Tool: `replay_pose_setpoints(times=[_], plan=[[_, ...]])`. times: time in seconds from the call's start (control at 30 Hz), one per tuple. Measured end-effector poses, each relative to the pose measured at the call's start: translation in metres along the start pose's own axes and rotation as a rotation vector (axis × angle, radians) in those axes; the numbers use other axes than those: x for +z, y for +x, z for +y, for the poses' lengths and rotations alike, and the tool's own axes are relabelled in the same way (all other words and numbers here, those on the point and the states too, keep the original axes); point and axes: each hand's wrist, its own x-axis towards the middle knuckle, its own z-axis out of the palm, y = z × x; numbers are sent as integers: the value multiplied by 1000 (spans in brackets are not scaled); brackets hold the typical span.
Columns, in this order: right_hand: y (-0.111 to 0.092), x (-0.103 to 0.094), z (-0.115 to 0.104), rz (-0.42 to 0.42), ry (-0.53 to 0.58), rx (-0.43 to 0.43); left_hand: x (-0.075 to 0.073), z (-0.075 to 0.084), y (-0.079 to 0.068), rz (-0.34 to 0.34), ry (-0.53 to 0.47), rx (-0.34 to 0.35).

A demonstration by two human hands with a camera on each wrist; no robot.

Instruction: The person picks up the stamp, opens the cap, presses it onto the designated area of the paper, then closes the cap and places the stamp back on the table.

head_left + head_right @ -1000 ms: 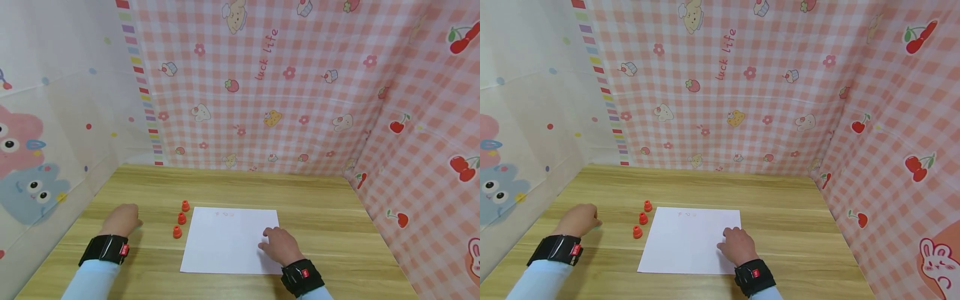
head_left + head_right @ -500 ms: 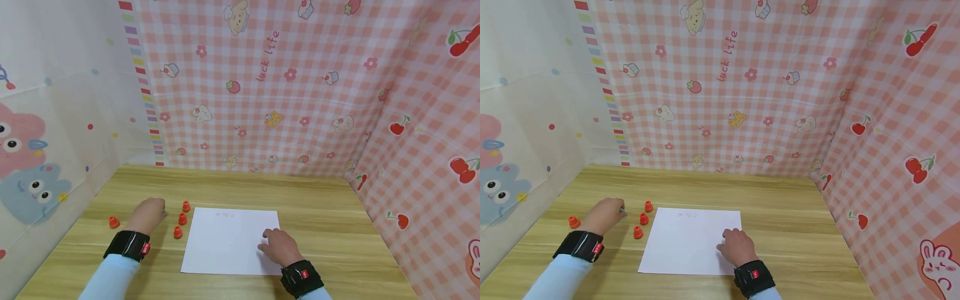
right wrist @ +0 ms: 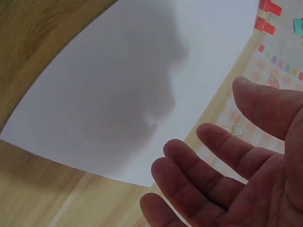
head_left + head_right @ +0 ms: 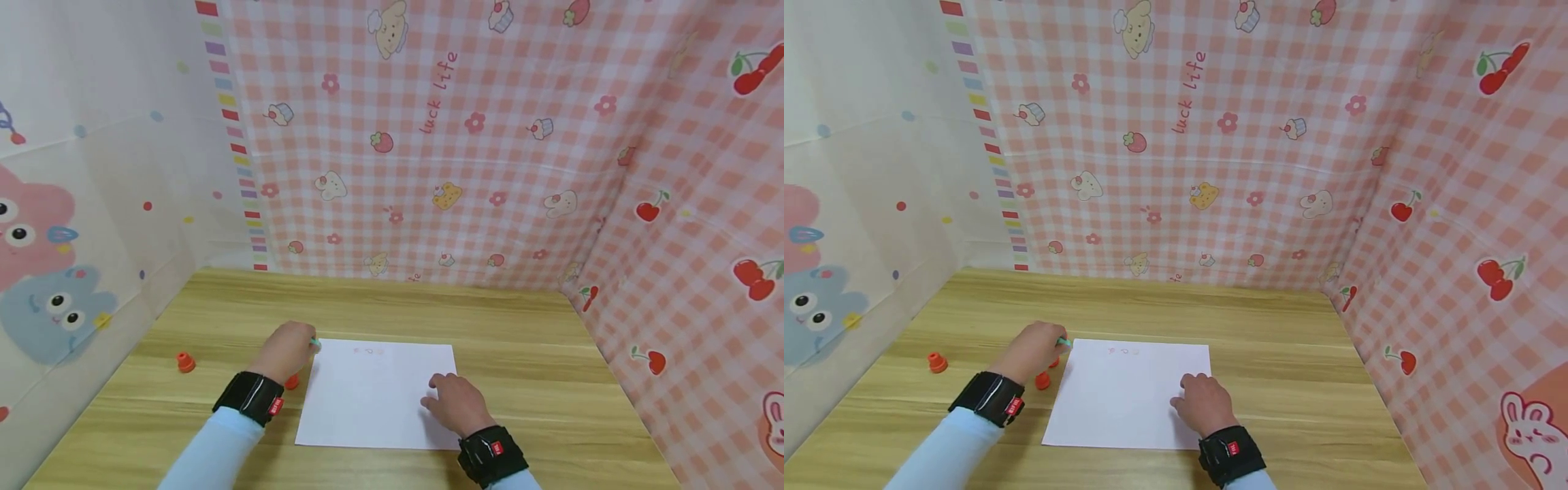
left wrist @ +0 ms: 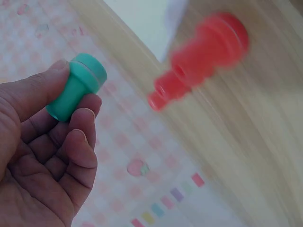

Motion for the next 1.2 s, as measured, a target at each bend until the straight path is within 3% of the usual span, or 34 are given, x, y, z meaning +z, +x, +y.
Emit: replay_pose_setpoints(times=[0.13, 0.53, 0.73, 0.93, 1.2], plan=[[-1, 1, 3, 23, -9, -24, 9, 9, 5, -11, -35, 17], [2, 2, 2, 52, 9, 8, 27, 42, 9, -25, -137, 31], [4, 2, 1, 108, 47, 3, 35, 50, 10, -19, -189, 29], [8, 3, 0, 155, 68, 4, 42, 54, 12, 8, -259, 69], [8, 4, -4, 185, 219, 52, 51, 60, 12, 49, -316, 129]])
